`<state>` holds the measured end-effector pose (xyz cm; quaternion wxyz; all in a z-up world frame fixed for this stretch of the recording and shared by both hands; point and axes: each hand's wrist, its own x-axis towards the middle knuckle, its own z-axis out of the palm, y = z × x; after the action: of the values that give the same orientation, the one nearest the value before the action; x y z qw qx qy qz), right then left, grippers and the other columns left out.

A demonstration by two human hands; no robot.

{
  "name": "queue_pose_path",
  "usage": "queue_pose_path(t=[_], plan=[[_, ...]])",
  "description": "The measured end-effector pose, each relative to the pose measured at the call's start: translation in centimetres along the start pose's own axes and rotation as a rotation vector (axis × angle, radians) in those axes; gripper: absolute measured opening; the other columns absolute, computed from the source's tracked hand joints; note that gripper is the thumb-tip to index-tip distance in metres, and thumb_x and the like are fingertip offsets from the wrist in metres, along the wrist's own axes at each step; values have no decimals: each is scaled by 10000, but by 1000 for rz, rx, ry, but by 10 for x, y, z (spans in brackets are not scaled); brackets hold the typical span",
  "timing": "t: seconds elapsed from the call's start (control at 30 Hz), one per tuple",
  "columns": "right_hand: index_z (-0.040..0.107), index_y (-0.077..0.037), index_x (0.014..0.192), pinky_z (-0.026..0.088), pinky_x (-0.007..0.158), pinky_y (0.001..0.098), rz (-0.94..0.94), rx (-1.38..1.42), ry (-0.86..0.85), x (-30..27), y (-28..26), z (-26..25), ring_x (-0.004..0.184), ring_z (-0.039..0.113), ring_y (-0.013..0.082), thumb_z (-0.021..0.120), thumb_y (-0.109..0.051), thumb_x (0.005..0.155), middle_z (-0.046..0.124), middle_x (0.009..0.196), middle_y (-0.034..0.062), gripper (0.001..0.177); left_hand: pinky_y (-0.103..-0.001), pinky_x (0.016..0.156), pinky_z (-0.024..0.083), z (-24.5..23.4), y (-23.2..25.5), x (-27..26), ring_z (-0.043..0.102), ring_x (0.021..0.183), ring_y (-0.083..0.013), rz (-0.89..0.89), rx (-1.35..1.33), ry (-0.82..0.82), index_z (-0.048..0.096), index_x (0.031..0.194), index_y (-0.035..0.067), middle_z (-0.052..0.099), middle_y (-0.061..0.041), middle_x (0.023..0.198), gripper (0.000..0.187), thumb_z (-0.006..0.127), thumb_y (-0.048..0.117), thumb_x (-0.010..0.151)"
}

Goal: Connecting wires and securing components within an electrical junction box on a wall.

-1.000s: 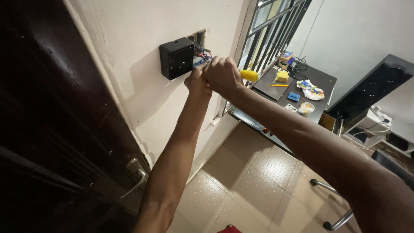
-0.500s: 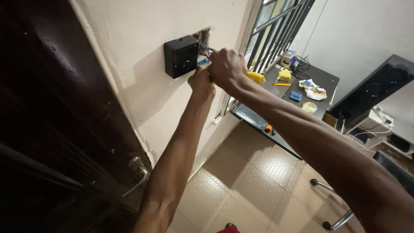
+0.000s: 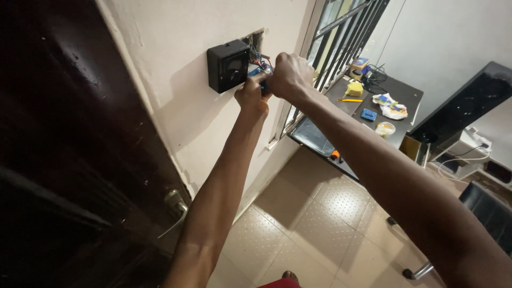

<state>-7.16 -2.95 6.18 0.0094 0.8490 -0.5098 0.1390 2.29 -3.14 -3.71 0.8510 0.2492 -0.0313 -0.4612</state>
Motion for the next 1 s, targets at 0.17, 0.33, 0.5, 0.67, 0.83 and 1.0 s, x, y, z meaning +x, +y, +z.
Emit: queue_pose_path(t=[0.17,0.33,0.5,0.67,0.83,1.0], plan=[[669,-26,692,383,390,319,-118,29,112,-21,10,-6,467,423,123,762,-236,882,554,582,46,297,-375,542,605,14,16,-29,707,701,-227,12,69,28,671,1012,11,716,-102,912,341,788,-103,713],[659,-43,661,384,333,296,-306,-65,281,-17,19,7,396,404,98,689,-123,893,540,516,31,247,-357,520,589,2,11,-27,686,691,-182,147,121,-83,663,985,35,691,-68,887,306,790,-85,734],[703,-3,675,458,381,335,-306,-116,-45,-2,26,-19,447,493,149,707,-216,933,638,587,97,335,-374,564,655,2,18,-40,732,696,-209,124,179,-102,720,926,-23,735,-115,865,171,803,16,781],[766,-19,788,440,440,288,-217,336,-215,-9,68,-10,428,523,123,719,-293,952,620,568,54,323,-342,514,643,4,17,-56,718,589,-204,197,333,32,731,923,-23,754,-124,816,225,849,123,799],[762,-19,892,262,385,293,-20,1011,-509,-21,92,21,407,359,78,775,-253,901,505,539,-20,235,-295,423,550,6,2,-84,688,499,-178,445,453,136,743,866,8,732,-83,716,198,830,182,828],[744,-22,1030,240,393,234,-45,1805,-856,-15,93,42,401,317,51,688,-207,922,392,542,-66,221,-308,502,453,10,-3,-109,632,467,-139,1129,1137,503,807,826,87,691,-53,558,122,868,186,788]])
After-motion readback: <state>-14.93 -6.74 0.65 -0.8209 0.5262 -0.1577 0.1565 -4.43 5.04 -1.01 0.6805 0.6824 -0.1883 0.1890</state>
